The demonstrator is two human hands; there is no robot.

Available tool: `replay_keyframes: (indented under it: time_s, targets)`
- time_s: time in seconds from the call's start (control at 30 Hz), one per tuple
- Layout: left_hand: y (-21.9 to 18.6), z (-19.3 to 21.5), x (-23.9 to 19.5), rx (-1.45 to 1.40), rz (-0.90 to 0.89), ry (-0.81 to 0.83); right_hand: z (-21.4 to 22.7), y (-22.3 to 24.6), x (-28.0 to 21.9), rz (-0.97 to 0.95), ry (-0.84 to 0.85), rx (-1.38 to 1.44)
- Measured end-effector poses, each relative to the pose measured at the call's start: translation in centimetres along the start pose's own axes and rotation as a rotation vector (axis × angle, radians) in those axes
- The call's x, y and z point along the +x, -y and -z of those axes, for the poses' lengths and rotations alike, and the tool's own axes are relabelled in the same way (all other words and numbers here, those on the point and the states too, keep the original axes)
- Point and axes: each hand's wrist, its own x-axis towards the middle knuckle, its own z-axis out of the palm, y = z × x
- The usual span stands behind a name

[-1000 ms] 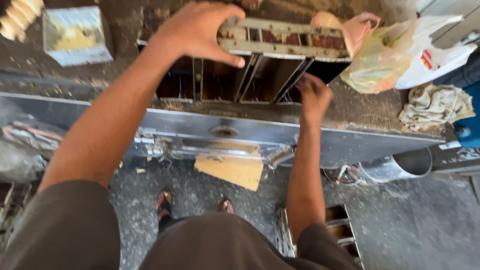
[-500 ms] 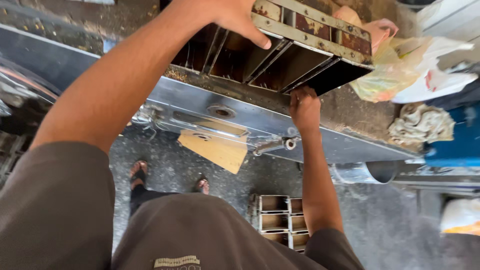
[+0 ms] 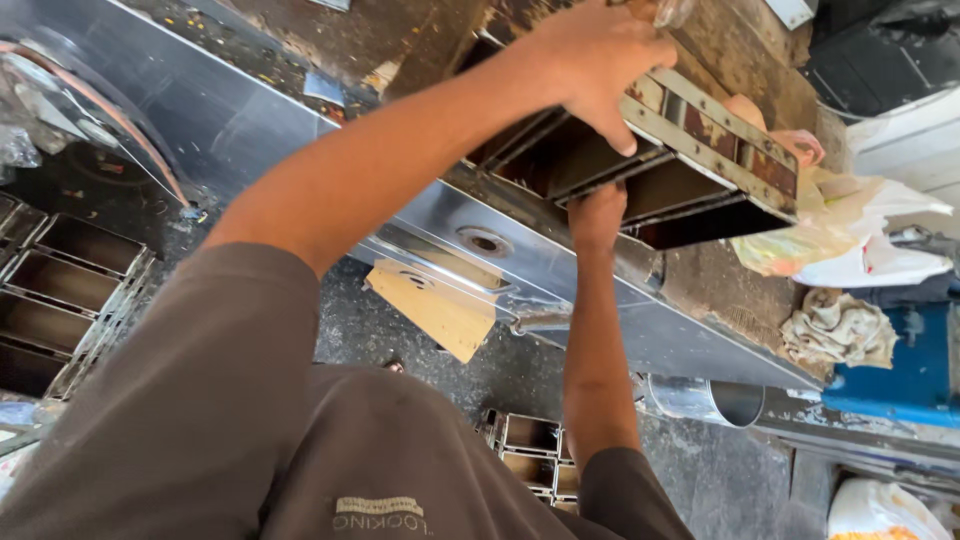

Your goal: The person repeatedly scrapes the interior of metal loaf pans with a small rectangular block, likely butter or shortening, to remove residue. The person moves the pans between the counter and the floor, then returns them to the counter to continue scraping.

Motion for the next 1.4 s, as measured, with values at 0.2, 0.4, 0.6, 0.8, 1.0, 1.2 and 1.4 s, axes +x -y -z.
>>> replay_keyframes:
  time_s: [0.2, 0.4, 0.6, 0.8, 1.0, 1.2, 1.4]
  targets:
    - [-1.2, 1.5, -0.2, 0.028, -0.044, -0.08, 3.3, 1.1, -0.1, -0.237, 0.145, 0.349]
    - [-0.7, 1.2, -0.6, 0.043, -0.062, 0.024, 2.9, -0.9, 6.8, -0.72, -0.502, 1.68]
    - [-1.4, 2.2, -0.7, 0.073, -0.094, -0.016, 3.3, -4.5, 7.8, -0.78, -0.497, 2.205]
    - [-1.9, 3.0, -0.4, 0.088, -0.047, 0.011, 6.7, 4.4, -0.3, -0.7, -0.632, 2.142]
    - [-1.0, 2.7, 1.3, 0.018, -0.072, 0.176, 2.9, 12.9, 0.6, -0.76, -0.457, 2.062]
    - [-0.4, 2.5, 0.9, 0.065, -0.142, 0.156, -3.3, 11.6, 8.8, -0.686, -0.713, 2.377]
    - [0.6, 2.6, 1.4, -0.093, -0.044, 0.24, 2.3, 14.5, 5.8, -0.617, -0.61, 2.33]
